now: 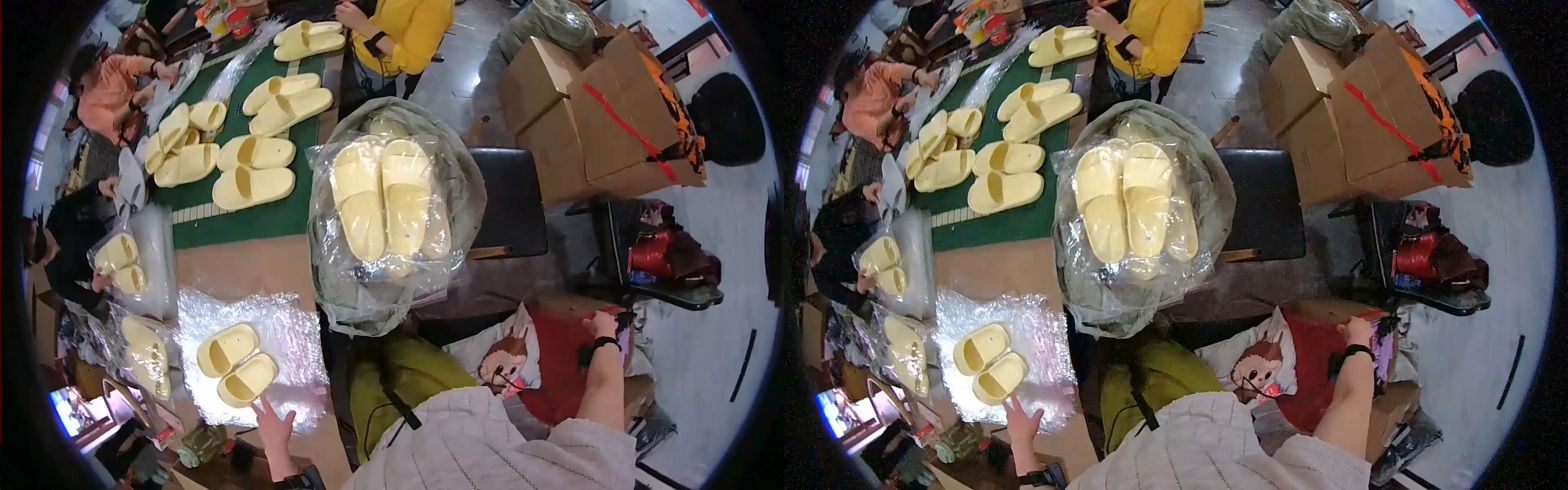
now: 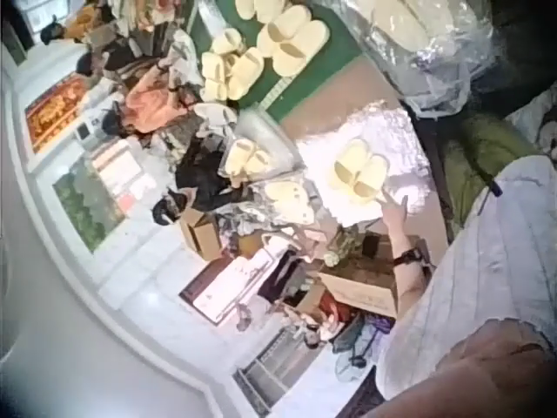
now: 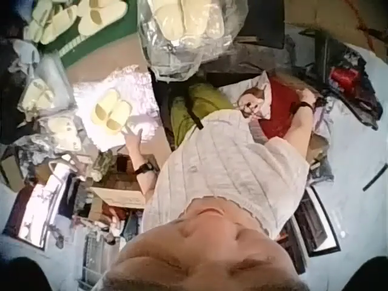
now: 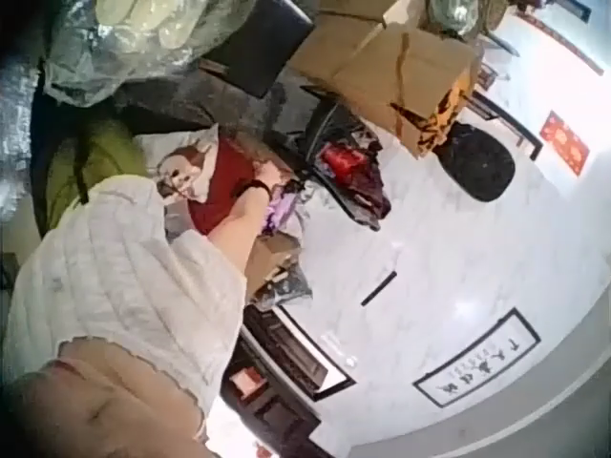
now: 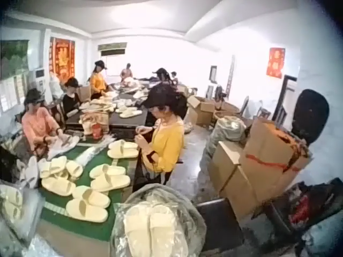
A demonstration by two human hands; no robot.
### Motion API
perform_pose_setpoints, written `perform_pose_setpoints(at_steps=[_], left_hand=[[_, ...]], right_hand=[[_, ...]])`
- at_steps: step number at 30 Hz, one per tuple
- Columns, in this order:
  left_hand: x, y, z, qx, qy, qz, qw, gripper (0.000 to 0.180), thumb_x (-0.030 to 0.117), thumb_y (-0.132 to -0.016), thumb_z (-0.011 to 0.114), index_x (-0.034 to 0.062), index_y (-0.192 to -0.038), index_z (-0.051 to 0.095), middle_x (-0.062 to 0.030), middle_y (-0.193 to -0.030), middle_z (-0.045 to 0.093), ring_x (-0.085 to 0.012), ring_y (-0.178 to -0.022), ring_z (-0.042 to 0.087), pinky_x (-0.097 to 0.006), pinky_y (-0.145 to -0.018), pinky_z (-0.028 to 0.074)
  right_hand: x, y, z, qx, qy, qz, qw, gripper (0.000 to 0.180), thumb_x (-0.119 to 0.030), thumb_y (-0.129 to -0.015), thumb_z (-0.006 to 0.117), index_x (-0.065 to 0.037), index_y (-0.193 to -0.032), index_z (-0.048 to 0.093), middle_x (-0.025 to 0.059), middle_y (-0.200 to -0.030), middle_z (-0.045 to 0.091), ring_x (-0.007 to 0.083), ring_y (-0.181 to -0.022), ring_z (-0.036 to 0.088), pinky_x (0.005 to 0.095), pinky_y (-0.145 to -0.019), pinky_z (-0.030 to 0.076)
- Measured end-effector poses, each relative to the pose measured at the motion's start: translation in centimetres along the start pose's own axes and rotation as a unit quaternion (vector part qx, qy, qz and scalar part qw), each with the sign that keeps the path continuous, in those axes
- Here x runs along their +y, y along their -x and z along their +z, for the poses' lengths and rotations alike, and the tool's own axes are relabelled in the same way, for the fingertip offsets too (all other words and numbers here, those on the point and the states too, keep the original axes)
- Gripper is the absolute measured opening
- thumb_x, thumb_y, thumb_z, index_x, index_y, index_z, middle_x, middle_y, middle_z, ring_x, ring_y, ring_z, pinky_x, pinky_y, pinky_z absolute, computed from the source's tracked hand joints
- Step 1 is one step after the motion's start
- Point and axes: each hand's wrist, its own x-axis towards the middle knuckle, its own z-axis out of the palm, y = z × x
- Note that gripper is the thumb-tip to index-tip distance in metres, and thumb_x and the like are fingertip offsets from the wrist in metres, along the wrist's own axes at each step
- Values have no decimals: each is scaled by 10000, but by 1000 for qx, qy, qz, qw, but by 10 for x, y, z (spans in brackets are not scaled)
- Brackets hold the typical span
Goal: Packing yellow slippers into plastic bags and cardboard boxes in a factory setting.
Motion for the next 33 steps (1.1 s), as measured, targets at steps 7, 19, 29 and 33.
perform_pose_setpoints(at_steps=[7, 19, 29, 33], left_hand=[[114, -32, -48, -44, 6, 186, 982, 915, 469, -779, 741, 121, -1511, 315, -311, -1517, 292, -465, -1348, 385, -464, -1077, 393], [239, -74, -65, -29, 113, 205, 972, 1061, 422, -798, 748, -39, -1523, 125, -310, -1508, 320, -427, -1389, 351, -408, -1128, 329], [236, -125, -5, -154, 394, 120, 898, 948, 300, -772, 823, -64, -1436, 253, -265, -1274, 562, -285, -1132, 611, -369, -922, 510], [244, -149, 17, -127, 485, 36, 865, 841, 69, -749, 815, -16, -1390, 278, -190, -1105, 637, -274, -1010, 643, -354, -825, 536]], right_hand=[[60, -3, 51, 52, -5, 13, 999, 488, -435, -776, 768, -86, -1102, 672, 158, -1065, 698, 356, -1016, 655, 475, -863, 517], [105, -2, 134, 67, 46, 234, 969, 494, -399, -771, 730, -47, -1111, 665, 183, -1241, 591, 376, -1205, 513, 506, -990, 413], [-249, 81, -130, 213, -511, -440, 707, 117, -126, -836, 676, -68, -938, 680, 107, -992, 652, 300, -958, 627, 385, -816, 510], [-364, 55, -182, 170, -525, -461, 695, 224, -214, -827, 710, -74, -999, 676, 111, -972, 651, 313, -911, 644, 402, -792, 526]])
